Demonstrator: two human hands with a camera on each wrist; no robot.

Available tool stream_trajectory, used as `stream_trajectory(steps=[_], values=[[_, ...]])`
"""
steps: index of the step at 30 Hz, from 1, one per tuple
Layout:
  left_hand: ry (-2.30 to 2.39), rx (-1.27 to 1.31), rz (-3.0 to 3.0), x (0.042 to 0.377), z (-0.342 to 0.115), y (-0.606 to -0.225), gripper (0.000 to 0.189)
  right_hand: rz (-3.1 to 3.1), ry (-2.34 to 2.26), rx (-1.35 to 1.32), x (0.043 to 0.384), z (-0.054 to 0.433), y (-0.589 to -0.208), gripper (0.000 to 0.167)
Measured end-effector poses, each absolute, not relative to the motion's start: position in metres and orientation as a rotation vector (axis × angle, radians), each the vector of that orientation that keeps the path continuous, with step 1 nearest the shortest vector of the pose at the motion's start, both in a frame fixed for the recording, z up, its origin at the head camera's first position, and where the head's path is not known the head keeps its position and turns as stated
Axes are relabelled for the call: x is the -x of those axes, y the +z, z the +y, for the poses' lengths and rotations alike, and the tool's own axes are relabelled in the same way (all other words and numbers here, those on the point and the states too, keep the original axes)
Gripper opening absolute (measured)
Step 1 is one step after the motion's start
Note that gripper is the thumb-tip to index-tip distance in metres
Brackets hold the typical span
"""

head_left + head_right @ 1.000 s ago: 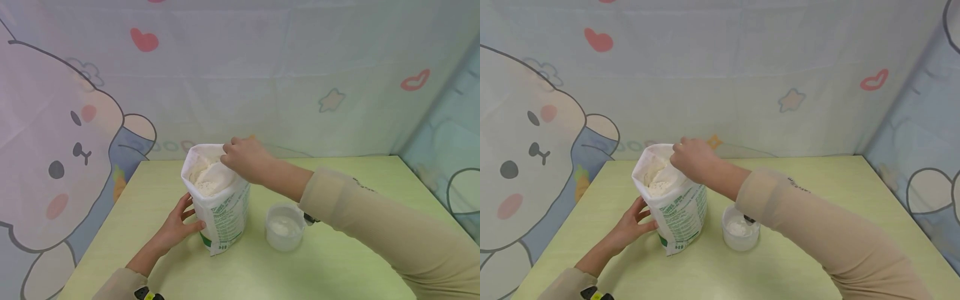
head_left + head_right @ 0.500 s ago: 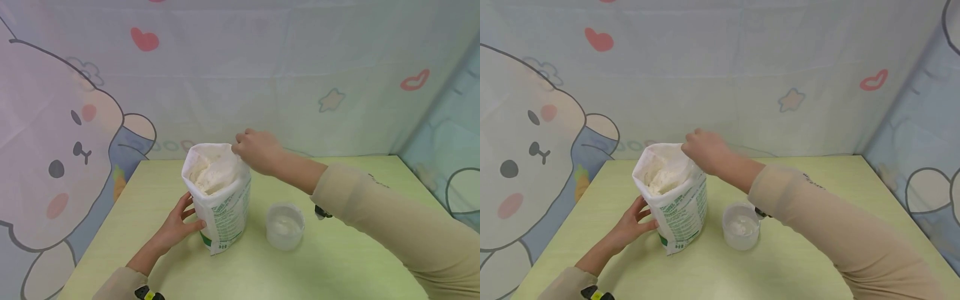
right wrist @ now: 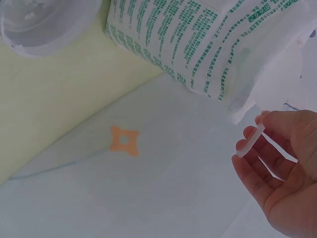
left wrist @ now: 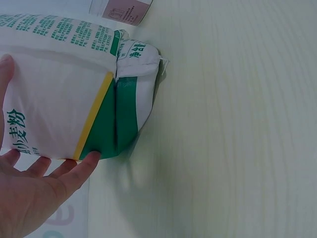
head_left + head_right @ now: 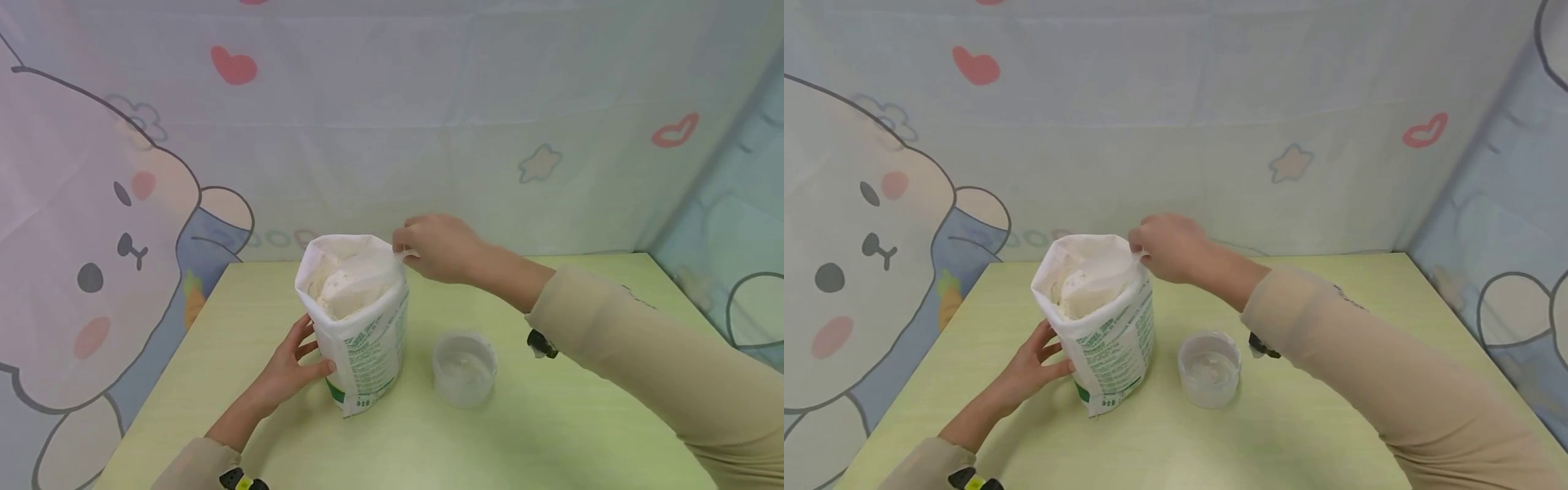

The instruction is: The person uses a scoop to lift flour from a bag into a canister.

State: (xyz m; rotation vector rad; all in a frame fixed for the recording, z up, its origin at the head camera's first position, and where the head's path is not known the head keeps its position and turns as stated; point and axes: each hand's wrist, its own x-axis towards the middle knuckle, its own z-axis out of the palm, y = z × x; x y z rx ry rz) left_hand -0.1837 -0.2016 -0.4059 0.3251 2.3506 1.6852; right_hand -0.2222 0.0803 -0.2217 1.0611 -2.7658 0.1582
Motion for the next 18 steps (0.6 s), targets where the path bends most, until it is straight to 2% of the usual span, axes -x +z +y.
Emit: stream_trajectory(steps=[8, 18], values=[[1.694, -0.305, 2.353, 0.184, -0.203, -0.407, 0.089, -2.708, 0.269, -1.149, 0.225, 0.091, -0.226, 0.006], [1.686, -0.320, 2.348, 0.184, -0.202, -0.407, 0.090, -2.730, 0.284, -1.127, 0.222, 0.106, -0.223, 0.007]])
